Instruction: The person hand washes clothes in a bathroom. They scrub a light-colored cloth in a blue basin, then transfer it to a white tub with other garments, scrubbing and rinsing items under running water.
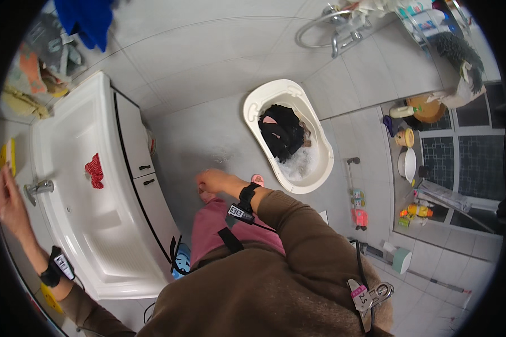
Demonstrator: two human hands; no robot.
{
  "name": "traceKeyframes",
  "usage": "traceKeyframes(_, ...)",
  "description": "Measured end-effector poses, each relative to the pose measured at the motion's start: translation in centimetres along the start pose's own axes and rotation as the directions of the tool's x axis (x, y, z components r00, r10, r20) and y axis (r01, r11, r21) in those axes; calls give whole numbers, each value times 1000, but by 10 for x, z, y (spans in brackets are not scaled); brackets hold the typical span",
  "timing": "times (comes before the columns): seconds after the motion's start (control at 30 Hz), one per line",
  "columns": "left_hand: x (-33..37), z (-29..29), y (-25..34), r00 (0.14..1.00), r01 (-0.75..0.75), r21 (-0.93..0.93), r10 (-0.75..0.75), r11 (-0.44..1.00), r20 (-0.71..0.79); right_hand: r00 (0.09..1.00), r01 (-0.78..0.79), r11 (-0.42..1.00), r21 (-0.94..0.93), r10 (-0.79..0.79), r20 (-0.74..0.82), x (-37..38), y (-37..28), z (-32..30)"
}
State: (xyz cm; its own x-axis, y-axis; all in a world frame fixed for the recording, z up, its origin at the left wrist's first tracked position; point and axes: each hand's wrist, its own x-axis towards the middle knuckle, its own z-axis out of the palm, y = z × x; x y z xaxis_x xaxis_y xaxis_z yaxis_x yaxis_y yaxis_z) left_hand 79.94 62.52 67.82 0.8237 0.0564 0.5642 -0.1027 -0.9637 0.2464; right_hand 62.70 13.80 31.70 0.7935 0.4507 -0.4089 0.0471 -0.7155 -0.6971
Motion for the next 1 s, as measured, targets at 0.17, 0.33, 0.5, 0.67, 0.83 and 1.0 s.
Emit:
traceKeyframes(0.17,-63,144,160,953,90,-428,47,899,299,985,-146,988,50,150,-85,-40,90,25)
traceKeyframes(0.33,-170,249,304,756,242,-503,163,830,633,870,-407,838,363,477,-126,-98,200,72)
traceKeyframes(0.5,-309,366,407,362,503,-425,262,753,894,686,-540,707,456,684,-249,-163,301,131)
traceKeyframes(0.67,-475,481,473,-86,884,3,155,467,984,585,-548,590,593,777,-232,-219,405,182)
traceKeyframes(0.83,-631,560,502,-312,873,254,78,416,947,346,-523,319,791,927,-146,-277,517,221)
traceKeyframes(1.0,-745,583,534,-364,849,317,32,424,931,-4,-665,153,731,978,-209,-340,602,250)
